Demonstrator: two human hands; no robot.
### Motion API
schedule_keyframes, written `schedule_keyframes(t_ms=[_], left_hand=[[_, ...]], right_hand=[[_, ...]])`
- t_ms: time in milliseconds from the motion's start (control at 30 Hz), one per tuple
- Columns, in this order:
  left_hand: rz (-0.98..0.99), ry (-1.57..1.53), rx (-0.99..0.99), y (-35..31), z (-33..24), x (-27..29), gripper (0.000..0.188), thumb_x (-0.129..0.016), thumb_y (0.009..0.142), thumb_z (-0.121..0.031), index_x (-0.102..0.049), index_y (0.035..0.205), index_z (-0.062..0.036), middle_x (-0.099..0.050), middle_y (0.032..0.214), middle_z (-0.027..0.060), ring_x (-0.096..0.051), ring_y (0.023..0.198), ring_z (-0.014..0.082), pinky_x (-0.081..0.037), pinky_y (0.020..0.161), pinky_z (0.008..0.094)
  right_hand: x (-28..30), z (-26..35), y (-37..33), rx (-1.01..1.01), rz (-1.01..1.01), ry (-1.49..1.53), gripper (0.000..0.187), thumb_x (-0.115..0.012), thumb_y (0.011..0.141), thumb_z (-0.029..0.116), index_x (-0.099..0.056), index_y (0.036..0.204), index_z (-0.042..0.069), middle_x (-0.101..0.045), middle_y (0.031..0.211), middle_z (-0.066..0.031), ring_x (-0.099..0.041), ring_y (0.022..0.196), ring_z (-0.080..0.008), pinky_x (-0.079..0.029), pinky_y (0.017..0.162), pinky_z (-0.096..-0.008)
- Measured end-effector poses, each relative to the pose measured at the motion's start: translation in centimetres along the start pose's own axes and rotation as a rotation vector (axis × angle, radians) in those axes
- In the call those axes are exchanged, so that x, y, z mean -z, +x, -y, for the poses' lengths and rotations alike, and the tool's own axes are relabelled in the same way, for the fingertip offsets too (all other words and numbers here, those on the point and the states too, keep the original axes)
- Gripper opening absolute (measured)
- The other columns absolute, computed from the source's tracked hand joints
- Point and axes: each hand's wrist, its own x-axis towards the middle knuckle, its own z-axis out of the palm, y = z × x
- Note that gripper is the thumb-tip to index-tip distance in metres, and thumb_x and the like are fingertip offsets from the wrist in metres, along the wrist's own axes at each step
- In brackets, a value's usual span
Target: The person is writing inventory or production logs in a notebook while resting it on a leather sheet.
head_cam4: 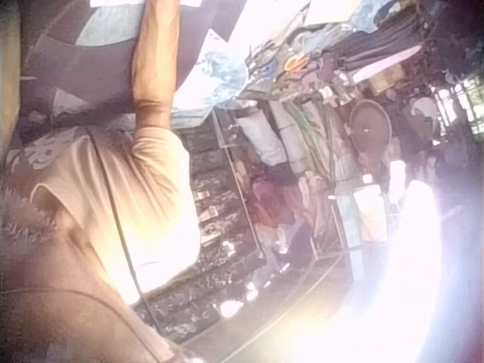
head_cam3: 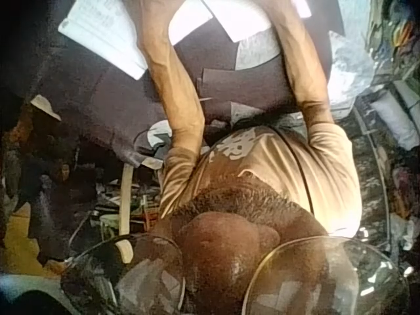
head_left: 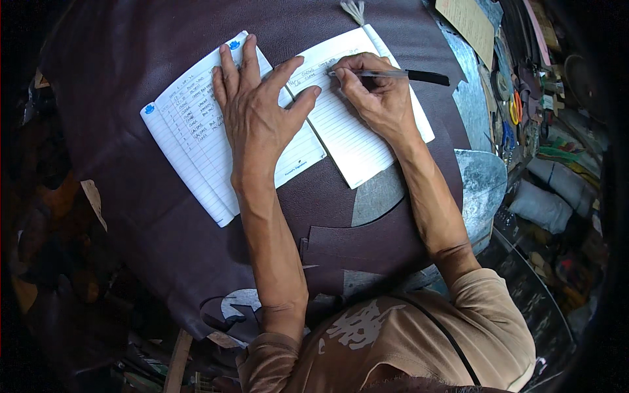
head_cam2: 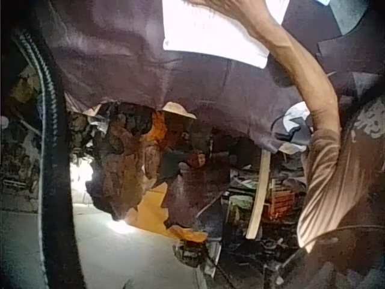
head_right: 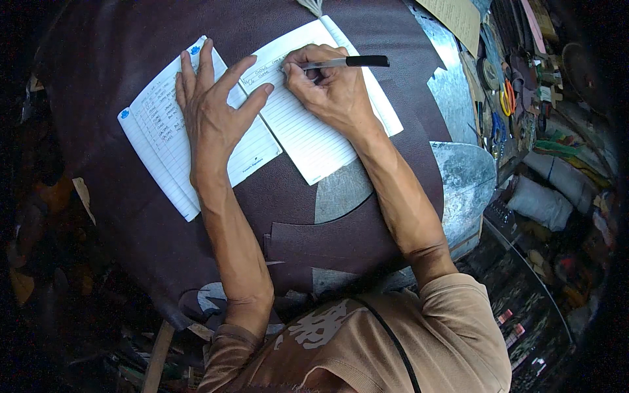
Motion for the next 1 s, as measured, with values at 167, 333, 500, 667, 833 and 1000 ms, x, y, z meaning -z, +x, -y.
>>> schedule_keyframes(t_ms=[167, 333, 500, 667, 833, 1000], left_hand=[[0.012, -0.004, 0.006, 0.0, 0.0, 0.2, 0.047, -0.081, 0.075, -0.045, -0.076, 0.118, -0.0270, -0.040, 0.157, 0.0180, -0.022, 0.150, 0.0430, -0.013, 0.124, 0.0549], [0.001, -0.012, 0.002, 0.0, 0.0, -0.1, 0.046, -0.082, 0.075, -0.044, -0.076, 0.117, -0.0266, -0.041, 0.157, 0.0182, -0.022, 0.150, 0.0433, -0.013, 0.124, 0.0551], [0.000, -0.009, -0.006, 0.0, 0.0, 0.2, 0.046, -0.082, 0.075, -0.044, -0.076, 0.117, -0.0264, -0.041, 0.157, 0.0183, -0.022, 0.150, 0.0436, -0.013, 0.124, 0.0552], [-0.001, -0.019, 0.000, -0.1, 0.0, 0.0, 0.046, -0.082, 0.075, -0.045, -0.076, 0.117, -0.0270, -0.040, 0.157, 0.0178, -0.021, 0.151, 0.0423, -0.012, 0.124, 0.0548], [0.002, -0.011, -0.005, -0.1, 0.0, -0.1, 0.046, -0.082, 0.075, -0.045, -0.076, 0.118, -0.0273, -0.040, 0.157, 0.0177, -0.021, 0.151, 0.0419, -0.012, 0.124, 0.0544], [0.006, -0.008, -0.005, 0.0, 0.1, 0.0, 0.046, -0.082, 0.075, -0.045, -0.076, 0.118, -0.0274, -0.040, 0.157, 0.0178, -0.021, 0.151, 0.0421, -0.011, 0.124, 0.0547]], right_hand=[[0.2, 0.7, 0.0, -0.053, 0.038, -0.029, 0.018, -0.066, 0.096, 0.016, -0.072, 0.097, 0.000, -0.068, 0.084, -0.0046, -0.062, 0.074, -0.0103, -0.051, 0.063, -0.0262], [-0.1, -0.2, -0.1, -0.024, -0.015, -0.002, 0.020, -0.069, 0.092, 0.021, -0.074, 0.094, 0.002, -0.069, 0.081, -0.0062, -0.058, 0.063, -0.0112, -0.047, 0.055, -0.0266], [-0.3, -0.4, 0.0, 0.034, -0.034, -0.014, 0.022, -0.068, 0.093, 0.024, -0.074, 0.095, 0.002, -0.069, 0.081, -0.0060, -0.059, 0.064, -0.0108, -0.046, 0.055, -0.0257], [-0.2, -0.1, -0.1, -0.041, -0.031, -0.008, 0.023, -0.067, 0.093, 0.024, -0.074, 0.095, 0.002, -0.069, 0.083, -0.0060, -0.058, 0.064, -0.0107, -0.046, 0.054, -0.0260], [0.0, -0.1, -0.2, -0.015, -0.014, -0.026, 0.021, -0.067, 0.092, 0.022, -0.074, 0.095, 0.002, -0.069, 0.083, -0.0063, -0.058, 0.064, -0.0109, -0.045, 0.053, -0.0270], [-0.2, 0.0, 0.0, -0.006, -0.038, -0.023, 0.020, -0.069, 0.091, 0.022, -0.074, 0.095, 0.002, -0.069, 0.082, -0.0066, -0.057, 0.063, -0.0122, -0.045, 0.054, -0.0280]])
